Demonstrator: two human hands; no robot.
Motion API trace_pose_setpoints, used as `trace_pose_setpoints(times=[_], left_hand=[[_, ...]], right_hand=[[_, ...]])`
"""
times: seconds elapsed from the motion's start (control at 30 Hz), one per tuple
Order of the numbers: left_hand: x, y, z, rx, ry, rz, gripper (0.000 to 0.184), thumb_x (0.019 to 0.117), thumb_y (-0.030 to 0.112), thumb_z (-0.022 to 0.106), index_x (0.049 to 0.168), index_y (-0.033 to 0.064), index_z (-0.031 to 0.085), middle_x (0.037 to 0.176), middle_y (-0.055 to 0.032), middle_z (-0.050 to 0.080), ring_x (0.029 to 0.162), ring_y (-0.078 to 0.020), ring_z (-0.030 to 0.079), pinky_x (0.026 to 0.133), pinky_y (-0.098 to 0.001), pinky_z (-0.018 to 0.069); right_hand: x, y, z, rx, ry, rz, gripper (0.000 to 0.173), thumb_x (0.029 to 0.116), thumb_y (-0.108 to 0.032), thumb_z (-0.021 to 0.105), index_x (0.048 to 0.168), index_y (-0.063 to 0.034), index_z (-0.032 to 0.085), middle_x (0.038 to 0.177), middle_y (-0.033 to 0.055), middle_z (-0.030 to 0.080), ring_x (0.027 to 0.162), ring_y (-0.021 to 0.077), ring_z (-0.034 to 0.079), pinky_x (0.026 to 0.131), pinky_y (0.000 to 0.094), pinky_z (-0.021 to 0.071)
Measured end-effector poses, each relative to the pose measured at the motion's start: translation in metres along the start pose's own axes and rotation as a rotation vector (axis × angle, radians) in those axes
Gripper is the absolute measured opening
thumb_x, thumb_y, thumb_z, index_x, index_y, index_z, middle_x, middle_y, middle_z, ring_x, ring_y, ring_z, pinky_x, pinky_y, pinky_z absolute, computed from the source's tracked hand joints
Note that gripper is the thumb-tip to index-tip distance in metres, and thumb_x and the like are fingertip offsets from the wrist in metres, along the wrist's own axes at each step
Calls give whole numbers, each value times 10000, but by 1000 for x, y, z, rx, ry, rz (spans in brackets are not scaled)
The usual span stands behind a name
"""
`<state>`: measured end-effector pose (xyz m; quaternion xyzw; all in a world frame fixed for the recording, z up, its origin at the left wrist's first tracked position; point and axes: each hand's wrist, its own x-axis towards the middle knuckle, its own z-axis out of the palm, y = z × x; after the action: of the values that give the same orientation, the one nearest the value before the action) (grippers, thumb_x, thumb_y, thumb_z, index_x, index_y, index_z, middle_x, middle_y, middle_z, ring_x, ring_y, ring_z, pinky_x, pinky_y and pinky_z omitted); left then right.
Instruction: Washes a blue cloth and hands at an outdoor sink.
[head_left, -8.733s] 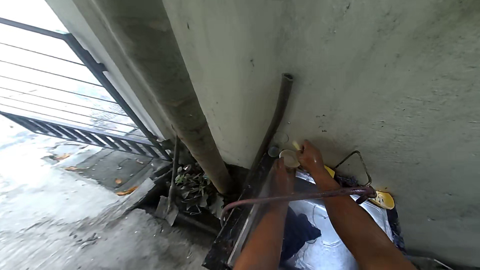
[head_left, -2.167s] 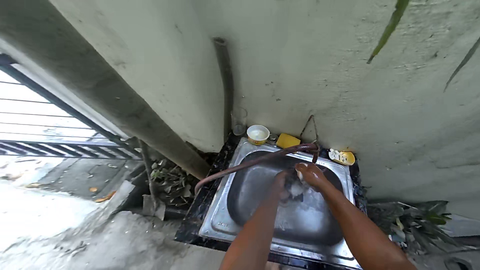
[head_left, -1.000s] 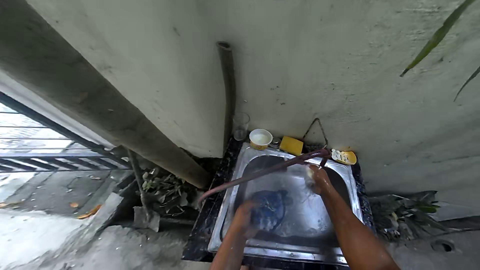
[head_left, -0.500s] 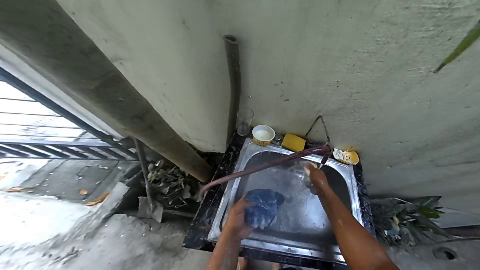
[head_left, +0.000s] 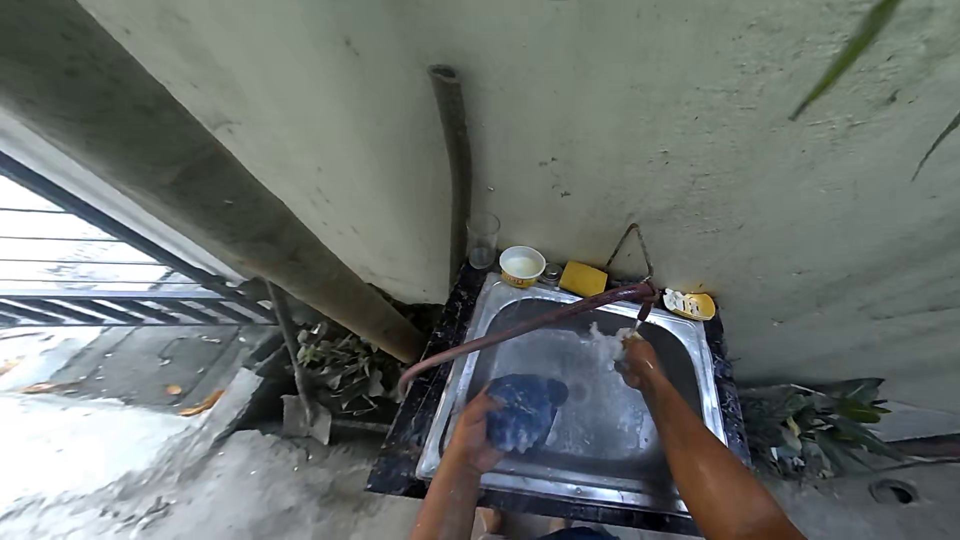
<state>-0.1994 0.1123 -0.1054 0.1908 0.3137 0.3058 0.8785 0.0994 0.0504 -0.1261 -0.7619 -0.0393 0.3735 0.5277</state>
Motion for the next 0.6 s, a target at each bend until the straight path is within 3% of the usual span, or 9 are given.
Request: trace_pose_setpoints(times=[0.03,0.1,0.17,0.3,0.37,0.43,0.5,0.57,0.6], left_hand=[[0,0,-1,-6,-1,-3,308,816,114,494,1107,114,595,873,-75,738,746,-174,734,630,-359,627],[1,0,-4,-8,-2,-5,310,811,118,498,1105,119,598,869,-73,737,742,-174,733,628,-359,626],[0,0,-4,-8,-6,-1,316,811,123,498,1112,118,592,866,-71,736,733,-169,732,620,-352,625],[0,3,-7,-13,-30,6,320,797,136,541,1110,127,604,879,-69,740,748,-166,733,636,-354,627],[1,4,-9,-17,-31,8,314,793,132,539,1101,127,602,872,-66,737,743,-167,731,630,-355,625],[1,6,-8,-21,-20,2,316,804,120,514,1112,123,584,866,-63,732,734,-166,728,621,-354,622],[0,7,-8,-27,-18,-5,330,815,111,502,1137,111,576,871,-73,733,735,-174,730,616,-358,622],[0,6,-9,-34,-18,-22,351,807,103,508,1150,101,579,890,-86,734,753,-184,732,626,-366,623],[0,5,-8,-35,-11,-27,342,813,97,504,1145,97,587,891,-89,735,753,-186,731,626,-365,621]], right_hand=[[1,-1,-1,1,3,5,247,1099,-189,421,1190,-9,562,876,75,547,671,150,520,588,332,472],[5,0,-2,24,-57,-3,230,1084,-206,415,1123,-37,565,775,34,540,578,115,504,505,283,446],[4,-2,0,2,-159,-5,302,1113,-332,370,1132,-78,532,708,-10,508,498,81,453,432,239,391],[-5,-13,15,-186,-84,-6,434,1105,-396,434,1095,-5,624,785,48,529,626,144,491,590,334,462],[-5,-14,25,-259,-75,16,444,1100,-424,426,896,-57,571,628,-7,450,478,105,417,460,280,405],[-10,-22,36,-355,-140,15,462,1108,-445,391,945,-51,567,630,-6,434,475,111,391,457,285,372],[-17,-40,52,-493,-220,-89,404,1123,-354,373,1236,-16,562,838,61,530,636,146,488,570,321,440],[-24,-71,73,-699,-260,-241,412,1116,-193,389,1435,56,470,1248,233,598,1063,277,603,910,418,511],[-25,-87,83,-823,-257,-346,427,1098,-136,437,1463,84,452,1392,292,558,1277,355,564,1094,466,443]])
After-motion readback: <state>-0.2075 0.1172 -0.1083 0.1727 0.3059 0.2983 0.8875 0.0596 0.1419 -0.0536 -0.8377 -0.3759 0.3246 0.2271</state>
